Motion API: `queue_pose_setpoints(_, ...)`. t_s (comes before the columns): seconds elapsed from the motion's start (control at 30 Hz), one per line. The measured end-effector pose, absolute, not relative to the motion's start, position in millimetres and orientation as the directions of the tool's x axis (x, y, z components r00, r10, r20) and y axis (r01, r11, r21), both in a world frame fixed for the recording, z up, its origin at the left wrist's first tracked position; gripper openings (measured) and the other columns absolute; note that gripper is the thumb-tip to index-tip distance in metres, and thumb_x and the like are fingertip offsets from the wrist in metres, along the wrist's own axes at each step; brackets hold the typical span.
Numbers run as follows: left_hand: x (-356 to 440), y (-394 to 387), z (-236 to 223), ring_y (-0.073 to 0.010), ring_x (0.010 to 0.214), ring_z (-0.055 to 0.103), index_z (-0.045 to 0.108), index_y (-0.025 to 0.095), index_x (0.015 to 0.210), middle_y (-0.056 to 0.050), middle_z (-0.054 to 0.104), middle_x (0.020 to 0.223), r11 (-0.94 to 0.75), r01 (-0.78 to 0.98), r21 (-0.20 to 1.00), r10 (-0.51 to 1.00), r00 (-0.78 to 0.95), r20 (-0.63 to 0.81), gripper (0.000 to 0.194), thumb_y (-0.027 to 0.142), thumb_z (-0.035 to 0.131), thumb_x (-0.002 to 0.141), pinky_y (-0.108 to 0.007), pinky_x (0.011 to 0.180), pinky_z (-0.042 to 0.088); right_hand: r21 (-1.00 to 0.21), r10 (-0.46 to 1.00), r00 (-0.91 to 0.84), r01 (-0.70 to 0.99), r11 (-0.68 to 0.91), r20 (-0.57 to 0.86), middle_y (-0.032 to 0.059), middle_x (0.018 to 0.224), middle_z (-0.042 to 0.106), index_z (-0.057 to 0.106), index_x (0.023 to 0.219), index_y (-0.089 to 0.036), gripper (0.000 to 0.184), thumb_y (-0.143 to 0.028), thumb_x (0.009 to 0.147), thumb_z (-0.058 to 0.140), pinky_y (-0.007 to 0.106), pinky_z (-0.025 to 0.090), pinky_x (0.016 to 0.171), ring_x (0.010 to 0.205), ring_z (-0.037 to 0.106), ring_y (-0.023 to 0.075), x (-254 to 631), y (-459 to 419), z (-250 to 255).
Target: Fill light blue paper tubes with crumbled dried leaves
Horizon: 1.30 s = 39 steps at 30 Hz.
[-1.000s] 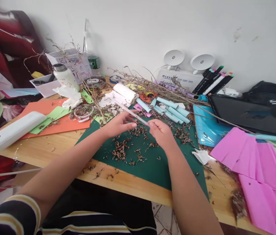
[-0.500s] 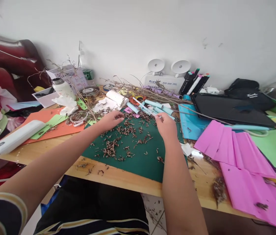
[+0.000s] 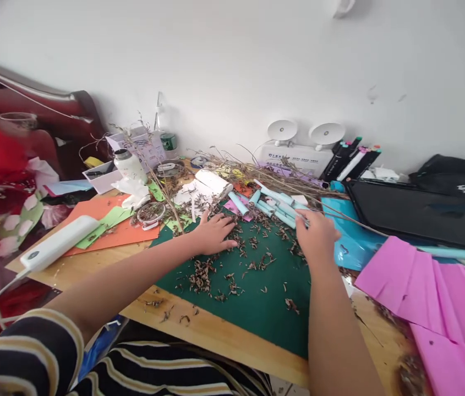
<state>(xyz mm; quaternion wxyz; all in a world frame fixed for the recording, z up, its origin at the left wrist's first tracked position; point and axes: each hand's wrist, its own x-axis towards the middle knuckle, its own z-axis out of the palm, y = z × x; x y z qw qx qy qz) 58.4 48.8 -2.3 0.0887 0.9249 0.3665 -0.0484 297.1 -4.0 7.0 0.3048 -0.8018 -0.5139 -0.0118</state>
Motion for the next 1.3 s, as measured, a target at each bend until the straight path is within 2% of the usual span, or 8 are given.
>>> queue_pose_setpoints(0.17, 35, 30, -2, -0.0332, 0.125, 0.017, 0.026, 0.016, 0.131, -0.012, 0.025, 0.137, -0.733, 0.671, 0.11, 0.651, 0.739, -0.172, 0.072, 0.063, 0.013, 0.078, -0.061, 0.097, 0.002, -0.55, 0.787, 0.484, 0.804, -0.226, 0.384, 0.0113, 0.096, 0.061, 0.06, 0.093, -0.019, 0.029, -0.031, 0.074, 0.043, 0.038, 0.04, 0.072, 0.086, 0.054, 0.0262, 304, -27, 13)
queue_pose_setpoints(0.3, 20, 24, -2, -0.0314, 0.122, 0.024, 0.027, 0.019, 0.13, -0.01, 0.025, 0.137, -0.732, 0.668, 0.129, 0.645, 0.742, -0.181, 0.068, 0.062, 0.015, 0.079, -0.059, 0.098, 0.006, -0.57, 0.843, 0.439, 0.796, -0.205, 0.31, 0.0081, 0.088, 0.062, 0.061, 0.078, -0.022, 0.019, -0.031, 0.069, 0.047, 0.034, 0.042, 0.06, 0.077, 0.056, 0.0252, 296, -39, 22)
queue_pose_setpoints(0.4, 12, 33, -1, -0.0289, 0.116, 0.034, 0.036, 0.019, 0.125, -0.009, 0.037, 0.131, -0.721, 0.683, 0.119, 0.669, 0.73, -0.141, 0.065, 0.06, 0.014, 0.08, -0.056, 0.099, 0.009, -0.482, 0.908, 0.361, 0.847, -0.223, 0.214, 0.0071, 0.088, 0.062, 0.062, 0.081, -0.022, 0.024, -0.034, 0.069, 0.044, 0.033, 0.041, 0.054, 0.074, 0.056, 0.0251, 285, -26, 25)
queue_pose_setpoints(0.67, 7, 97, 10, -0.0298, 0.112, 0.036, 0.043, 0.017, 0.119, -0.01, 0.043, 0.125, -0.608, 0.794, 0.002, 0.794, 0.608, 0.015, 0.049, 0.047, 0.027, 0.083, -0.062, 0.094, 0.011, -0.179, 0.935, 0.23, 0.966, -0.186, 0.269, 0.0129, 0.102, 0.055, 0.058, 0.102, -0.018, 0.035, -0.024, 0.075, 0.036, 0.038, 0.039, 0.071, 0.093, 0.05, 0.029, 255, 57, 11)
queue_pose_setpoints(0.9, -11, 123, 26, -0.0367, 0.125, 0.011, 0.034, 0.018, 0.126, -0.011, 0.014, 0.14, -0.323, 0.942, -0.094, 0.94, 0.331, 0.081, 0.046, 0.031, 0.036, 0.082, -0.064, 0.093, 0.006, -0.062, 0.908, 0.273, 0.962, -0.267, 0.318, 0.0168, 0.105, 0.051, 0.051, 0.111, -0.016, 0.039, -0.024, 0.075, 0.037, 0.042, 0.038, 0.071, 0.095, 0.046, 0.0337, 250, 73, 9)
queue_pose_setpoints(1.0, 2, 102, 24, -0.0358, 0.121, 0.022, 0.04, 0.022, 0.12, -0.011, 0.026, 0.135, -0.494, 0.866, -0.084, 0.848, 0.501, 0.174, 0.039, 0.028, 0.034, 0.082, -0.06, 0.091, 0.021, -0.044, 0.93, 0.183, 0.983, -0.179, 0.319, 0.013, 0.101, 0.054, 0.055, 0.104, -0.017, 0.035, -0.026, 0.078, 0.033, 0.037, 0.04, 0.071, 0.094, 0.049, 0.0283, 254, 61, 6)
queue_pose_setpoints(1.1, 22, 81, 16, -0.0277, 0.102, 0.043, 0.049, 0.022, 0.109, -0.009, 0.045, 0.118, -0.698, 0.716, 0.009, 0.713, 0.695, 0.096, 0.032, 0.03, 0.03, 0.084, -0.044, 0.078, 0.041, -0.023, 0.986, 0.092, 0.996, -0.09, 0.139, 0.0124, 0.099, 0.056, 0.057, 0.101, -0.016, 0.035, -0.025, 0.079, 0.031, 0.035, 0.042, 0.067, 0.087, 0.053, 0.0259, 259, 52, -1)
queue_pose_setpoints(1.3, 31, 71, 2, -0.0263, 0.095, 0.046, 0.053, 0.019, 0.104, -0.009, 0.051, 0.107, -0.755, 0.653, 0.06, 0.648, 0.757, -0.084, 0.033, 0.038, 0.035, 0.083, -0.039, 0.074, 0.042, -0.013, 0.999, -0.045, 0.999, 0.044, -0.021, 0.0098, 0.107, 0.054, 0.055, 0.107, -0.019, 0.036, -0.029, 0.079, 0.034, 0.035, 0.042, 0.072, 0.092, 0.052, 0.0247, 260, 50, -9)
